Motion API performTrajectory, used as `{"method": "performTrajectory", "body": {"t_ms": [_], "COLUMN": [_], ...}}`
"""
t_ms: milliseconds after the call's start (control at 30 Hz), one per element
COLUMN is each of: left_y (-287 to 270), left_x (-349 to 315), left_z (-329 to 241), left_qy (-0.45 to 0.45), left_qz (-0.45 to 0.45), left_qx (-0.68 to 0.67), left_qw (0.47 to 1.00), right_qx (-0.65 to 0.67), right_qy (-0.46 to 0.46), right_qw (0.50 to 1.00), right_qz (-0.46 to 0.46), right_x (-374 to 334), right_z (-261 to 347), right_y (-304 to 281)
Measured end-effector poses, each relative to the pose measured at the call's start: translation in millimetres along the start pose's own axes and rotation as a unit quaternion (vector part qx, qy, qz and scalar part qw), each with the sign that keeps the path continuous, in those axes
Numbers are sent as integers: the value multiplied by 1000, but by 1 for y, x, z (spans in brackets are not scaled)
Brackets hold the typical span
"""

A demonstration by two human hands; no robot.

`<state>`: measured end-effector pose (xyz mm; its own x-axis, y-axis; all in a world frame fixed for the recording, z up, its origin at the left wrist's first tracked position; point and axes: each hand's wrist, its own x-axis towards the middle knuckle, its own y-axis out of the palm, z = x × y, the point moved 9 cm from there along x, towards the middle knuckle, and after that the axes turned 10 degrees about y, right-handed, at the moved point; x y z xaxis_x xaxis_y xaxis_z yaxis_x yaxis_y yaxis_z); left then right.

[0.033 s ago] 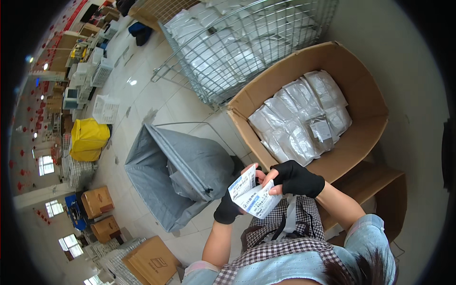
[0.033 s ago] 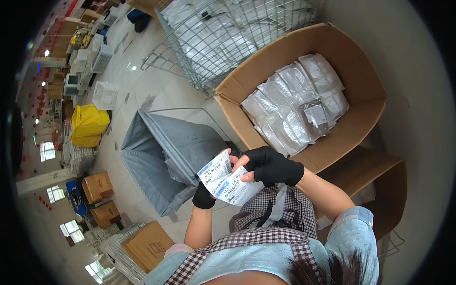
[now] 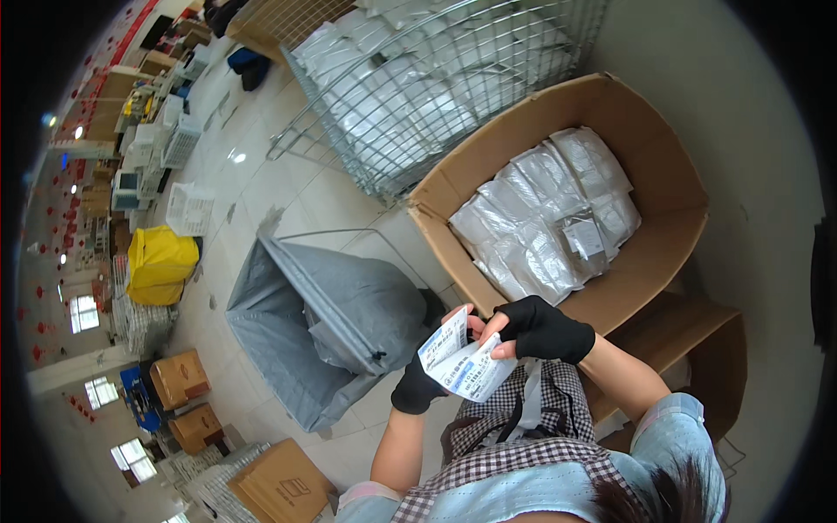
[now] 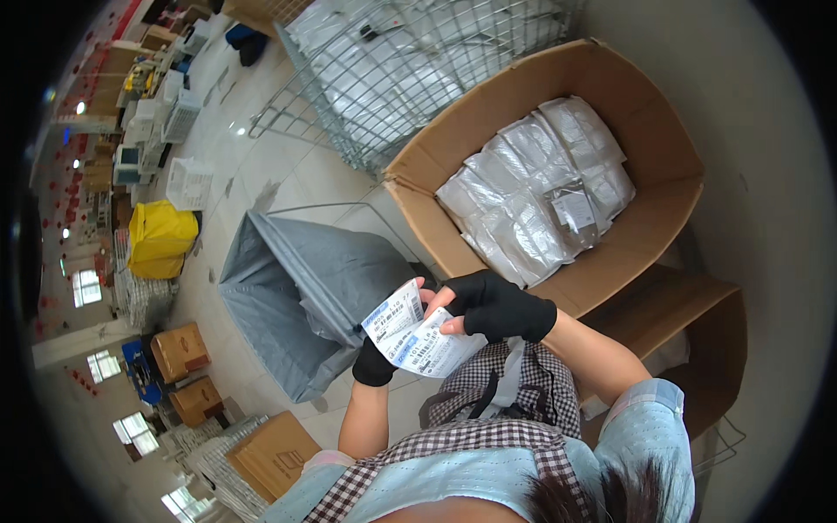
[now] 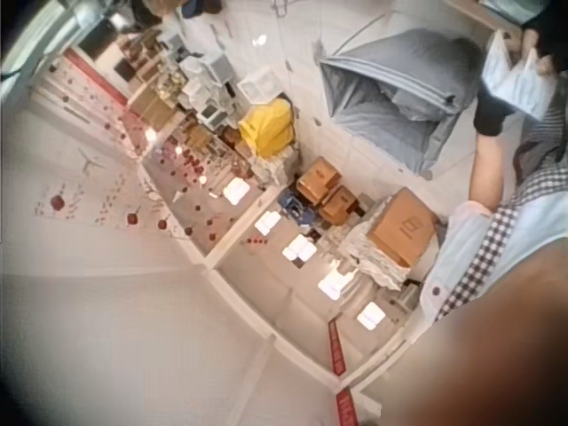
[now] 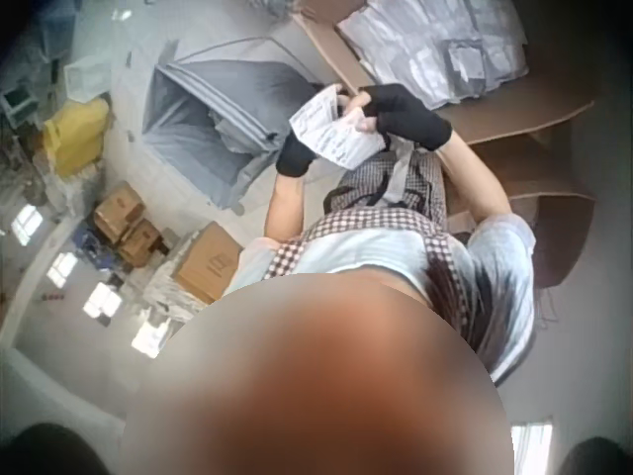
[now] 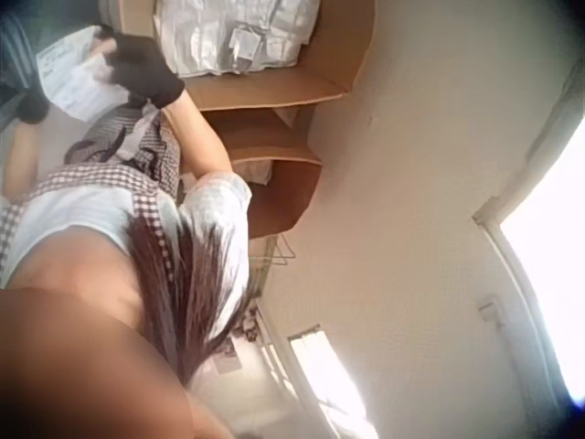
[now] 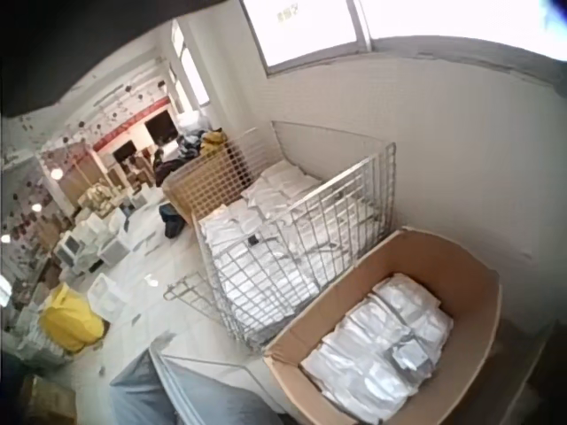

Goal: Sort and move packages from a large bin to a processing area.

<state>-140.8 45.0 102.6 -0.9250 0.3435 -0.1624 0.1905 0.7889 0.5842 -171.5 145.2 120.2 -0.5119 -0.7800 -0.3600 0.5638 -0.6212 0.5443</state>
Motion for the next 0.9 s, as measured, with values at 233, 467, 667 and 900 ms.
{"method": "performTrajectory", "body": {"t_ms": [233,467,667,900], "left_y": [-2,-22,-51,-77], "left_x": [41,71,64,50], "left_z": [68,119,158,177], "left_qy": [-73,-65,-160,-216], "left_qz": [-7,78,33,-85], "left_qx": [247,533,530,486], "left_qw": [966,840,832,842], "right_qx": [-189,278,-42,-327], "right_qy": [-283,-319,-146,62], "right_qw": [914,712,665,544], "right_qz": [-220,-561,-731,-770], "right_x": [-48,-100,-50,-11], "right_z": [46,-53,-150,-142], "right_y": [-107,-477,-667,-683]}}
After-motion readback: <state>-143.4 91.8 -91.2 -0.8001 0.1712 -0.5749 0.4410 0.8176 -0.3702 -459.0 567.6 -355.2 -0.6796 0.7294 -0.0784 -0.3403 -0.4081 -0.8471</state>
